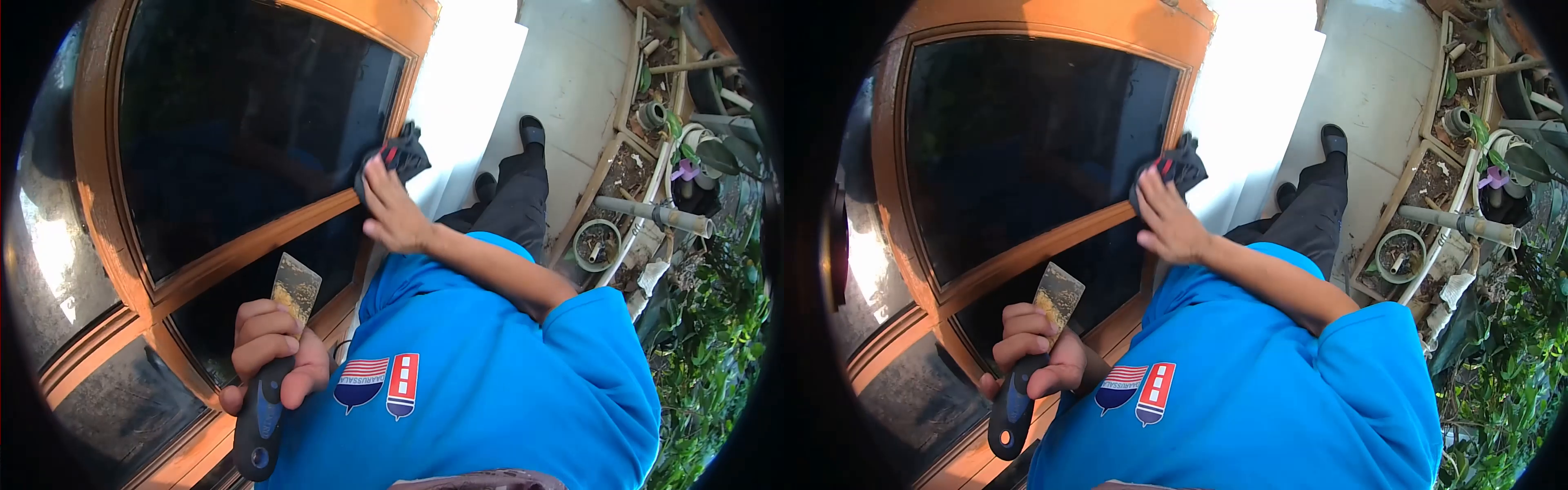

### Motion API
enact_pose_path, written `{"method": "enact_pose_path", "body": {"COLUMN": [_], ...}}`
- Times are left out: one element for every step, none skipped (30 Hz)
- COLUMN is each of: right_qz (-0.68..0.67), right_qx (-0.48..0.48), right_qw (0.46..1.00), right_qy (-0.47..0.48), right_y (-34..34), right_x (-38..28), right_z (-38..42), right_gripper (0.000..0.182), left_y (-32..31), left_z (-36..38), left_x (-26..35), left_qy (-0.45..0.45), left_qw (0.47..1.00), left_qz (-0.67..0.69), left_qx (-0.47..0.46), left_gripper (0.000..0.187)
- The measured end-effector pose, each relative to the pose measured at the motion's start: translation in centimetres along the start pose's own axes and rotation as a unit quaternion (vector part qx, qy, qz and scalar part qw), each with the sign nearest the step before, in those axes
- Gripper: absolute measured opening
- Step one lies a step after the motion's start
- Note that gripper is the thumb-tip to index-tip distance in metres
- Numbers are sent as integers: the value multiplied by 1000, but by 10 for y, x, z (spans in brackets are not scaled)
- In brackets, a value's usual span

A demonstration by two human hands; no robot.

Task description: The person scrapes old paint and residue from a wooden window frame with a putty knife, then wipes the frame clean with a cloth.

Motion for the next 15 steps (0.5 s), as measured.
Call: {"method": "enact_pose_path", "body": {"right_qz": [-22, -42, -7, 28, 62, 47, 39, -32, -39, -29, 13, 49, 55, 64, 33], "right_qx": [-15, -30, -15, 1, 16, 68, 128, 173, 204, 214, 197, 149, 136, 124, 131], "right_qw": [999, 998, 1000, 1000, 998, 996, 991, 984, 978, 973, 968, 967, 964, 959, 967], "right_qy": [18, 36, 25, 14, 4, -15, -29, -16, 24, 80, 152, 199, 223, 248, 216], "right_y": [-3, -5, -2, 2, 6, 6, 11, 24, 36, 54, 66, 78, 77, 78, 72], "right_x": [1, 5, 11, 21, 29, 28, 22, 10, -6, -26, -41, -56, -53, -49, -36], "right_z": [8, 14, 9, 0, -9, -27, -49, -74, -98, -117, -130, -137, -136, -135, -127], "right_gripper": [76, 75, 75, 74, 74, 74, 74, 76, 78, 75, 71, 66, 63, 61, 59], "left_y": [0, -1, -3, -3, -2, -2, -1, 1, 1, 1, 3, 7, 14, 17, 21], "left_z": [0, -1, 0, 1, 2, 3, 4, 5, 7, 8, 9, 11, 13, 15, 18], "left_x": [1, 1, 1, 2, 2, 2, 2, 4, 4, 3, 4, 7, 6, 5, 5], "left_qy": [5, 11, 16, 17, 17, 16, 10, 9, 6, 6, 9, 12, 7, 15, 25], "left_qw": [1000, 1000, 1000, 1000, 1000, 1000, 1000, 1000, 1000, 1000, 1000, 1000, 1000, 999, 998], "left_qz": [-6, -12, -18, -16, -15, -15, -11, -8, -7, -2, 1, 5, 26, 38, 51], "left_qx": [-3, -4, -5, -7, -9, -9, -5, -3, 2, 13, 20, 27, 16, 11, 5], "left_gripper": [64, 64, 64, 64, 64, 63, 61, 60, 58, 56, 55, 53, 47, 45, 44]}}
Point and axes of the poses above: each hand's wrist, its own z-axis away from the middle knuckle, its own y-axis out of the back of the hand, x = y × z, the point moved 2 cm from there along -z, towards the middle knuckle, and after that the axes turned 6 degrees about -y, right-handed, at the moved point
